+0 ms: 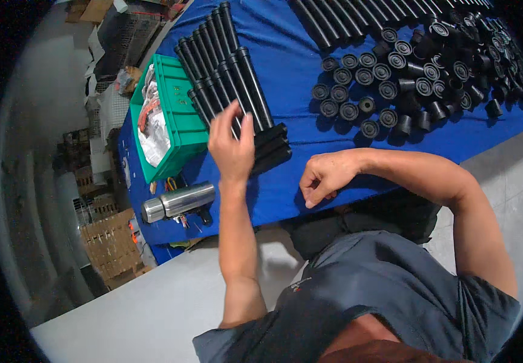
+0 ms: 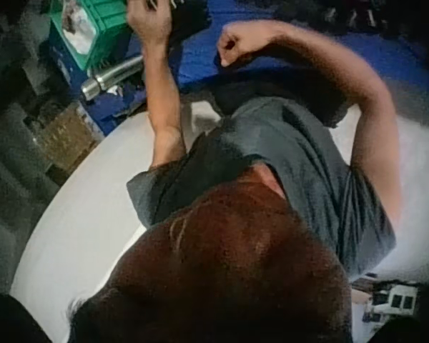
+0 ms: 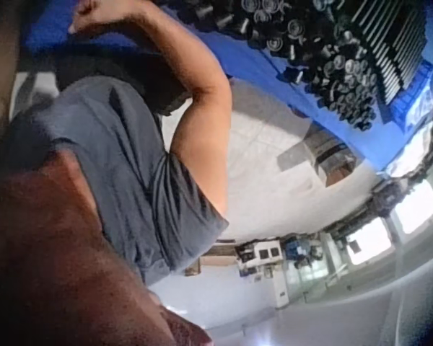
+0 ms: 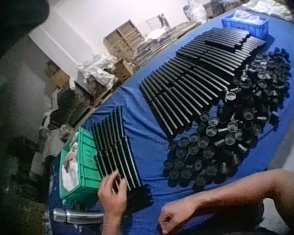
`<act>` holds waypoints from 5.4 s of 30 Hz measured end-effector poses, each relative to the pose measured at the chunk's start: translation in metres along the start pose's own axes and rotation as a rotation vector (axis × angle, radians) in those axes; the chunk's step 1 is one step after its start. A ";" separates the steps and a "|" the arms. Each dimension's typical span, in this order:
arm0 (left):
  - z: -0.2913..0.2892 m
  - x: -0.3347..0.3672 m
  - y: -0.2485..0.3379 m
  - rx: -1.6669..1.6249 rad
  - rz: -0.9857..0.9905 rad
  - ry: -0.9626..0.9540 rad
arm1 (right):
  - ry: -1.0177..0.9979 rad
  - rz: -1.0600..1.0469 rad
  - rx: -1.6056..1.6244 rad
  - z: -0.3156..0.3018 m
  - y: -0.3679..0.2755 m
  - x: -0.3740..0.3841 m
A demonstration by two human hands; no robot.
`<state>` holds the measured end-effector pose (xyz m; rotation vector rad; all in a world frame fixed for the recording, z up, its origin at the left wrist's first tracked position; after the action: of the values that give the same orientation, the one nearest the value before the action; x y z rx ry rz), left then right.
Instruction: Attaching plastic end caps to black cylinders/tubes at a workbench.
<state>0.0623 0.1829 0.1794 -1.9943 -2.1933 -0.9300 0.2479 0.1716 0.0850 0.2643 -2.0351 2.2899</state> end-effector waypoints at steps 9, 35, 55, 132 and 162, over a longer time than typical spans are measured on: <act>-0.005 -0.133 -0.016 0.207 -0.130 -0.025 | -0.014 -0.023 -0.034 0.002 -0.007 0.004; -0.032 -0.159 -0.056 0.349 -0.139 -0.229 | 0.047 -0.069 -0.053 -0.001 -0.011 0.004; 0.070 0.016 0.055 -0.029 0.270 -0.467 | 0.055 -0.074 -0.101 -0.002 -0.004 0.005; -0.020 -0.175 0.015 -1.053 -1.002 -0.726 | -0.042 -0.086 0.304 0.001 -0.013 0.003; -0.031 -0.150 0.006 -0.178 -0.421 -0.360 | 0.127 -0.074 0.019 0.001 -0.014 0.004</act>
<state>0.0832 0.0347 0.1454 -1.9331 -2.9060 -0.8813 0.2461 0.1718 0.0993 0.1870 -1.9111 2.2230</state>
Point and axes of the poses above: each hand's wrist, its own x-axis towards the middle knuckle, its own z-axis out of the palm, y = z × x, the point moved 2 cm from there along x, towards the middle knuckle, and after that the axes turned 11 degrees about -z, right-handed, at the moved point
